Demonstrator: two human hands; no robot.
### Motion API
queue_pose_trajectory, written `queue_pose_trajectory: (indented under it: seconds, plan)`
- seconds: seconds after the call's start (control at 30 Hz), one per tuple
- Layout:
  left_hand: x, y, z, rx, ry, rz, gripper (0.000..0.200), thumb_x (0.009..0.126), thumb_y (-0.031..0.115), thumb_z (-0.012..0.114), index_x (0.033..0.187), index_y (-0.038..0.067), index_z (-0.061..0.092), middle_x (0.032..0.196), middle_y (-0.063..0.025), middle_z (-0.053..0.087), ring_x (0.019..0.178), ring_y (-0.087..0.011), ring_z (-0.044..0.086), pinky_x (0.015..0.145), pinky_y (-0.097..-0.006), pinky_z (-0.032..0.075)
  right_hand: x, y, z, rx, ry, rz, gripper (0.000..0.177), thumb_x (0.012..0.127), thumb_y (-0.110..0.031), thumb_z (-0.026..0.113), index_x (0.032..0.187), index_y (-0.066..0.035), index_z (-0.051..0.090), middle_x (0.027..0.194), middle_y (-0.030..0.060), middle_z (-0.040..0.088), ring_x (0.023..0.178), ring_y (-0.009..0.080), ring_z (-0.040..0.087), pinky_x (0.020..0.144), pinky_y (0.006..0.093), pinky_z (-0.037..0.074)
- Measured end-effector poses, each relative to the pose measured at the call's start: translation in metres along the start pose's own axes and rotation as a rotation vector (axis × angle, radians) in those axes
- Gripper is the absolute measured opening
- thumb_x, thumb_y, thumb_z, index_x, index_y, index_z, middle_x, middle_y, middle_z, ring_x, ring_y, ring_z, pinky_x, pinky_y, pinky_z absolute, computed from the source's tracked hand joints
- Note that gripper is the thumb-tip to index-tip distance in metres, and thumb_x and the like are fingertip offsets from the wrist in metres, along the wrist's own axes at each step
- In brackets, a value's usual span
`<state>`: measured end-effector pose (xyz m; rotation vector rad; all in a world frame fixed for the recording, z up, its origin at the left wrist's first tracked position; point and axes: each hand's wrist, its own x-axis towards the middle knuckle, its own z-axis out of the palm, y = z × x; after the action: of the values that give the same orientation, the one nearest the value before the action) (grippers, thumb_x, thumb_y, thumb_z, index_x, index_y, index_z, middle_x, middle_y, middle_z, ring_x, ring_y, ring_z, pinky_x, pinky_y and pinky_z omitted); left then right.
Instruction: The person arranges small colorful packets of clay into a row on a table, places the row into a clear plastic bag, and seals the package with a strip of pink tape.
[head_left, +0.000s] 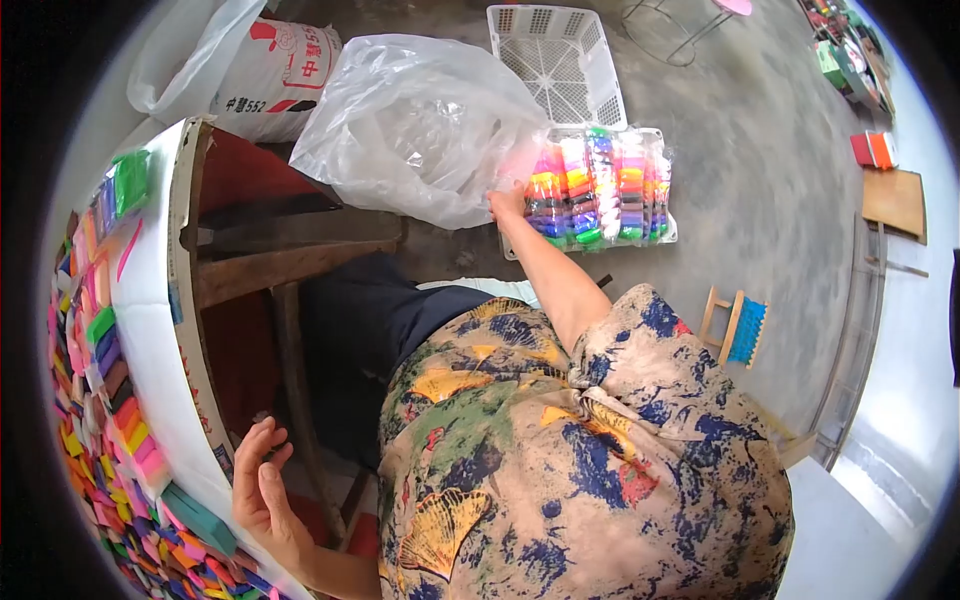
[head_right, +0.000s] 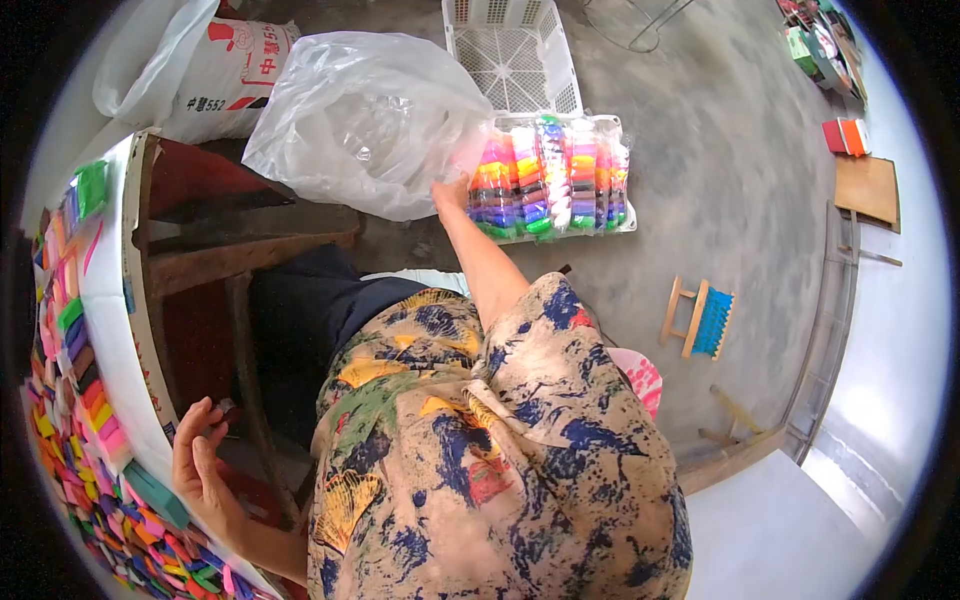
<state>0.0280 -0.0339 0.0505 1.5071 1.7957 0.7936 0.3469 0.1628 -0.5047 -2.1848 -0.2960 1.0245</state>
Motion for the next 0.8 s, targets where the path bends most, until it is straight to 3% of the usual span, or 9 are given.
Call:
queue_pose_trajectory:
  seconds: [0.03, 0.1, 0.2, 0.3, 0.4, 0.6, 0.73, 0.8]
  plan:
    - [0.000, -0.001, 0.001, 0.001, -0.011, -0.010, 0.034, 0.104, 0.022, 0.048, 0.121, -0.002, 0.065, 0.122, -0.0149, 0.066, 0.109, -0.0215, 0.064, 0.092, -0.0341, 0.053, -0.007, -0.003, -0.005, -0.077, 0.072, -0.017, 0.080, 0.076, -0.013, 0.073, 0.146, -0.013, 0.035, 0.113, 0.0191, 0.061, 0.086, 0.0288, 0.063, 0.069, 0.0406, 0.051]
    - [0.002, -0.002, 0.005, 0.004, -0.036, -0.029, 0.034, 0.104, 0.022, 0.049, 0.121, -0.002, 0.065, 0.122, -0.0149, 0.066, 0.109, -0.0216, 0.064, 0.093, -0.0345, 0.053, -0.067, -0.045, -0.047, -0.288, 0.243, 0.041, 0.072, 0.075, -0.018, 0.072, 0.139, -0.008, 0.042, 0.121, 0.0245, 0.060, 0.114, 0.0351, 0.060, 0.100, 0.0481, 0.046]
    - [0.003, -0.005, 0.009, 0.018, -0.055, -0.036, 0.033, 0.104, 0.022, 0.050, 0.123, -0.001, 0.065, 0.122, -0.0150, 0.066, 0.109, -0.0218, 0.064, 0.096, -0.0349, 0.052, -0.073, -0.034, -0.058, -0.282, 0.182, 0.092, 0.058, 0.076, -0.020, 0.070, 0.130, -0.006, 0.052, 0.121, 0.0238, 0.059, 0.113, 0.0372, 0.059, 0.098, 0.0489, 0.046]
    - [0.004, -0.002, 0.014, 0.002, -0.070, -0.056, 0.030, 0.102, 0.014, 0.051, 0.121, -0.004, 0.065, 0.121, -0.0151, 0.065, 0.106, -0.0224, 0.064, 0.094, -0.0341, 0.051, -0.034, 0.002, -0.053, -0.199, -0.044, -0.158, 0.044, 0.078, -0.021, 0.067, 0.119, -0.004, 0.062, 0.121, 0.0220, 0.059, 0.112, 0.0404, 0.057, 0.099, 0.0471, 0.046]
    - [0.005, -0.002, 0.016, 0.006, -0.085, -0.074, 0.030, 0.102, 0.013, 0.051, 0.121, -0.004, 0.065, 0.120, -0.0146, 0.065, 0.106, -0.0215, 0.064, 0.095, -0.0338, 0.051, -0.031, 0.002, -0.040, -0.199, 0.071, -0.293, 0.034, 0.081, -0.020, 0.065, 0.110, -0.003, 0.067, 0.122, 0.0203, 0.059, 0.113, 0.0403, 0.054, 0.099, 0.0470, 0.045]
    - [0.003, -0.006, 0.018, 0.032, -0.102, -0.095, 0.029, 0.102, 0.014, 0.052, 0.122, -0.001, 0.066, 0.120, -0.0135, 0.065, 0.107, -0.0206, 0.064, 0.096, -0.0331, 0.051, -0.075, -0.025, -0.031, -0.430, 0.203, -0.518, 0.031, 0.083, -0.017, 0.064, 0.112, -0.005, 0.063, 0.123, 0.0140, 0.055, 0.119, 0.0360, 0.050, 0.097, 0.0496, 0.045]
    - [0.004, -0.003, 0.022, 0.032, -0.116, -0.097, 0.028, 0.102, 0.015, 0.053, 0.122, 0.000, 0.067, 0.120, -0.0127, 0.065, 0.107, -0.0208, 0.064, 0.095, -0.0328, 0.051, -0.096, -0.044, -0.023, -0.543, 0.252, -0.687, 0.032, 0.083, -0.018, 0.061, 0.111, -0.004, 0.057, 0.121, 0.0092, 0.051, 0.113, 0.0349, 0.048, 0.088, 0.0530, 0.044]
    - [0.004, -0.003, 0.023, 0.045, -0.118, -0.096, 0.028, 0.102, 0.015, 0.053, 0.122, 0.000, 0.067, 0.120, -0.0125, 0.065, 0.107, -0.0208, 0.064, 0.095, -0.0325, 0.051, -0.101, -0.052, -0.024, -0.532, 0.212, -0.700, 0.037, 0.082, -0.020, 0.063, 0.115, -0.004, 0.056, 0.125, 0.0117, 0.050, 0.119, 0.0363, 0.045, 0.097, 0.0539, 0.038]
